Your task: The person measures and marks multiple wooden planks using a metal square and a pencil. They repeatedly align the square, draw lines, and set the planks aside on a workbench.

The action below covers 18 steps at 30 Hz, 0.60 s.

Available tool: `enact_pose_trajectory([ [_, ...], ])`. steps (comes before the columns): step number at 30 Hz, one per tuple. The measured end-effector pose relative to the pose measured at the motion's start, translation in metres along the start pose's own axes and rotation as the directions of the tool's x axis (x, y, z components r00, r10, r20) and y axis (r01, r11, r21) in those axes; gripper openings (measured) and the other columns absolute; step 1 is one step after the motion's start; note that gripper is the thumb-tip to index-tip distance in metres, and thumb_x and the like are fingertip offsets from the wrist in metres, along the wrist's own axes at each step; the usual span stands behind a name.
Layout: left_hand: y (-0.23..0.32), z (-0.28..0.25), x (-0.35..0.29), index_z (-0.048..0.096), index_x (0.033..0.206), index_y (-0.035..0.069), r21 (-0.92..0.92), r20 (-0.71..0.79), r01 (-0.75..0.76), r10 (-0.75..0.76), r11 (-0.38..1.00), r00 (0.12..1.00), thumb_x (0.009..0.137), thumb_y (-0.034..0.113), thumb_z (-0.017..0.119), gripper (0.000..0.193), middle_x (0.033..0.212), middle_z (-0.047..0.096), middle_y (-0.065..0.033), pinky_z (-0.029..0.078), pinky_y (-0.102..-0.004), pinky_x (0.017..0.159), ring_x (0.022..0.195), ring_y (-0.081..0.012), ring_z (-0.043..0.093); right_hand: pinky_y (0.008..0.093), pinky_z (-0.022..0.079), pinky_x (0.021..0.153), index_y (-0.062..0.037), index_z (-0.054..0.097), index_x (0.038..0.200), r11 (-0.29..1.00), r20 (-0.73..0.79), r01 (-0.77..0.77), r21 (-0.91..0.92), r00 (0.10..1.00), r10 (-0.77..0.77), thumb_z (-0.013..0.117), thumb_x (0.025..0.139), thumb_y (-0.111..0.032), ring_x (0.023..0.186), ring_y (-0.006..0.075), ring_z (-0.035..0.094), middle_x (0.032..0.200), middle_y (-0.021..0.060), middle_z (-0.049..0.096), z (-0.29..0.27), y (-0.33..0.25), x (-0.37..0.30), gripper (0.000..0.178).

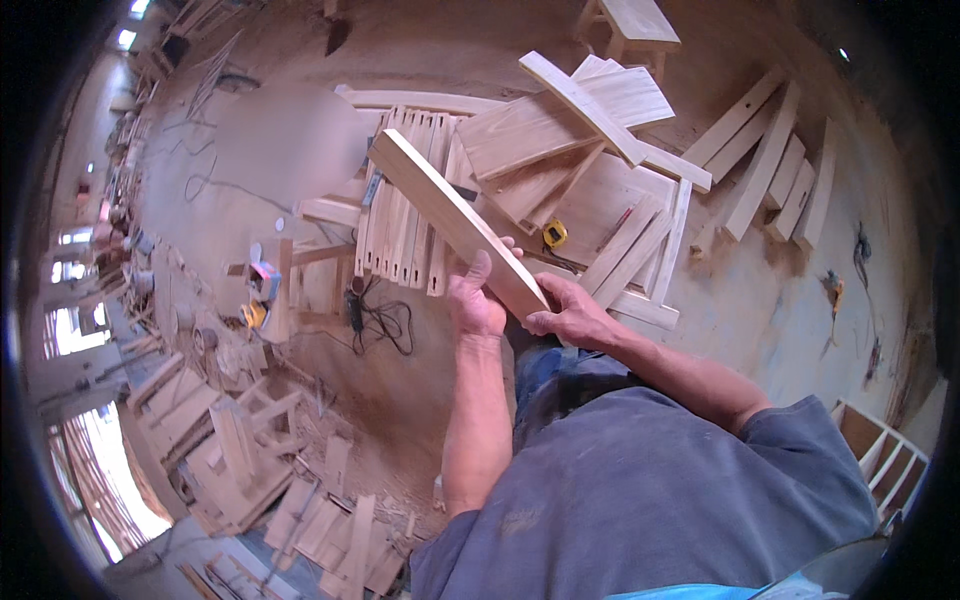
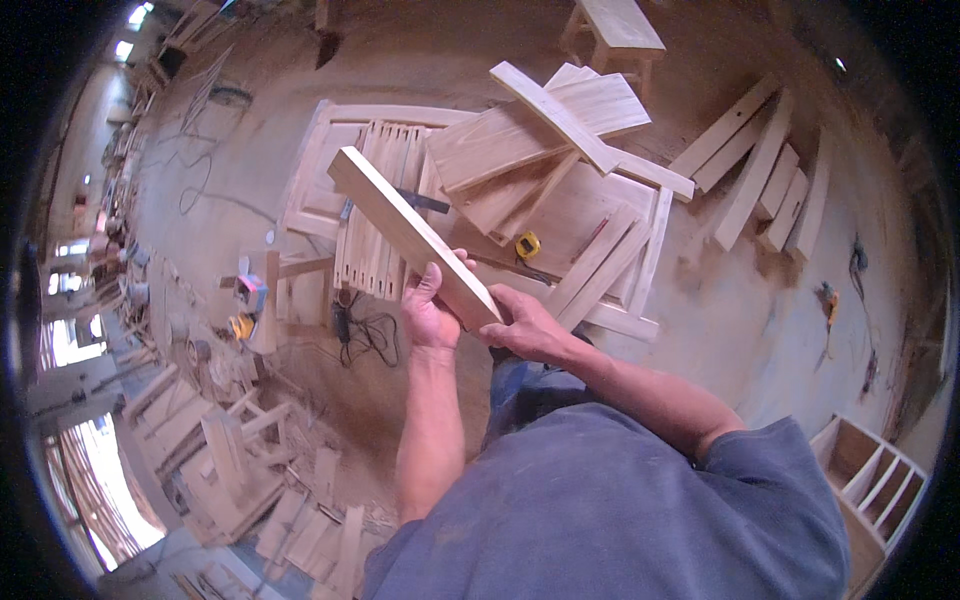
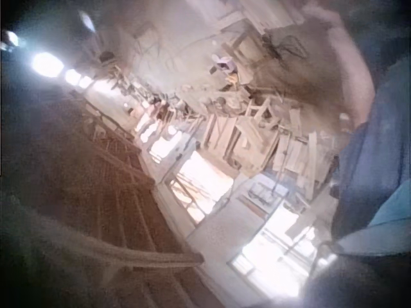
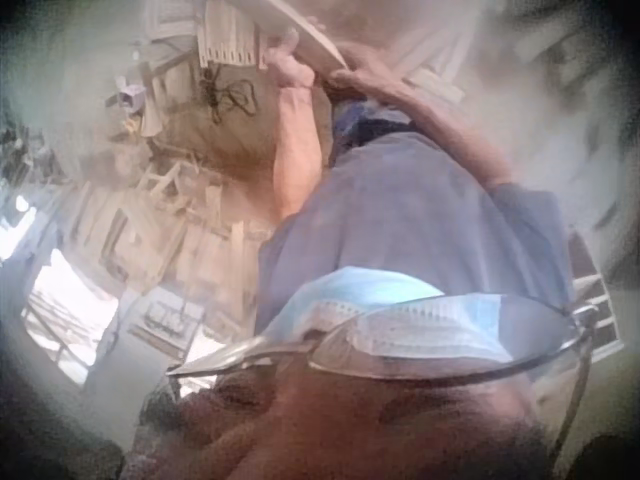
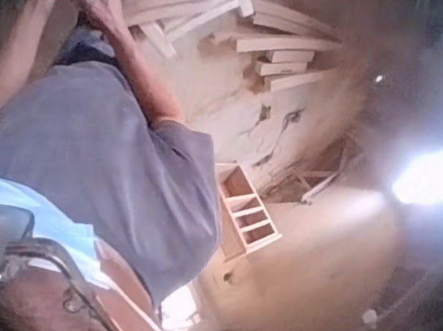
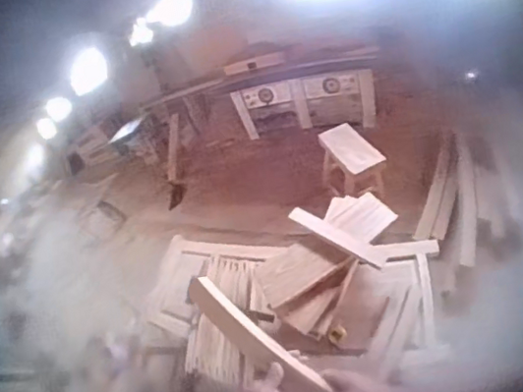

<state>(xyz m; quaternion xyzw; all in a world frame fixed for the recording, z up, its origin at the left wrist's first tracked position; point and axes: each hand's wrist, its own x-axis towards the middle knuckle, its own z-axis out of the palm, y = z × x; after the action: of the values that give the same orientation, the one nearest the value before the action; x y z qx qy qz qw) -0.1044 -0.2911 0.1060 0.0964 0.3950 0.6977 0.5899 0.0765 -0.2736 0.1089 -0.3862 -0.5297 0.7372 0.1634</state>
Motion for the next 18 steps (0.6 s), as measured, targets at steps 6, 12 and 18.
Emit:
enact_pose_trajectory([
  [6,0.006,0.011,-0.055,0.058,0.135,0.001,-0.015,-0.041,-0.054,0.053,0.998,0.998,0.100,0.026,0.069,0.044,0.116,0.071,-0.0190,0.054,-0.0456,0.100,0.107,-0.0316,0.070,0.0300,0.052,0.090,0.0012,0.054,0.137,1.000,0.134,-0.027,0.011,0.991,0.025,0.073,0.088,-0.006,0.101,0.0152,0.063,0.111,0.0052,0.065,-0.006,0.008,-0.047,0.053],
  [12,0.012,0.019,-0.109,0.051,0.143,-0.003,0.019,-0.041,-0.132,0.133,0.991,0.990,0.104,0.021,0.062,0.047,0.129,0.068,-0.0198,0.053,-0.0472,0.104,0.115,-0.0354,0.067,0.0336,0.054,0.089,-0.0008,0.058,0.134,0.945,0.307,-0.154,0.288,0.950,0.061,0.076,0.089,-0.008,0.102,0.0150,0.066,0.114,0.0075,0.069,0.017,0.002,-0.074,0.049],
  [18,0.004,-0.017,-0.177,0.040,0.152,-0.007,0.326,-0.077,-0.166,0.201,0.931,0.976,0.100,0.010,0.067,0.061,0.139,0.062,-0.0195,0.047,-0.0437,0.113,0.124,-0.0287,0.063,0.0346,0.057,0.088,-0.0016,0.056,0.139,0.913,0.317,-0.202,0.355,0.945,0.086,0.076,0.091,-0.007,0.103,0.0188,0.069,0.113,0.0088,0.070,0.053,0.017,-0.106,0.052],
])
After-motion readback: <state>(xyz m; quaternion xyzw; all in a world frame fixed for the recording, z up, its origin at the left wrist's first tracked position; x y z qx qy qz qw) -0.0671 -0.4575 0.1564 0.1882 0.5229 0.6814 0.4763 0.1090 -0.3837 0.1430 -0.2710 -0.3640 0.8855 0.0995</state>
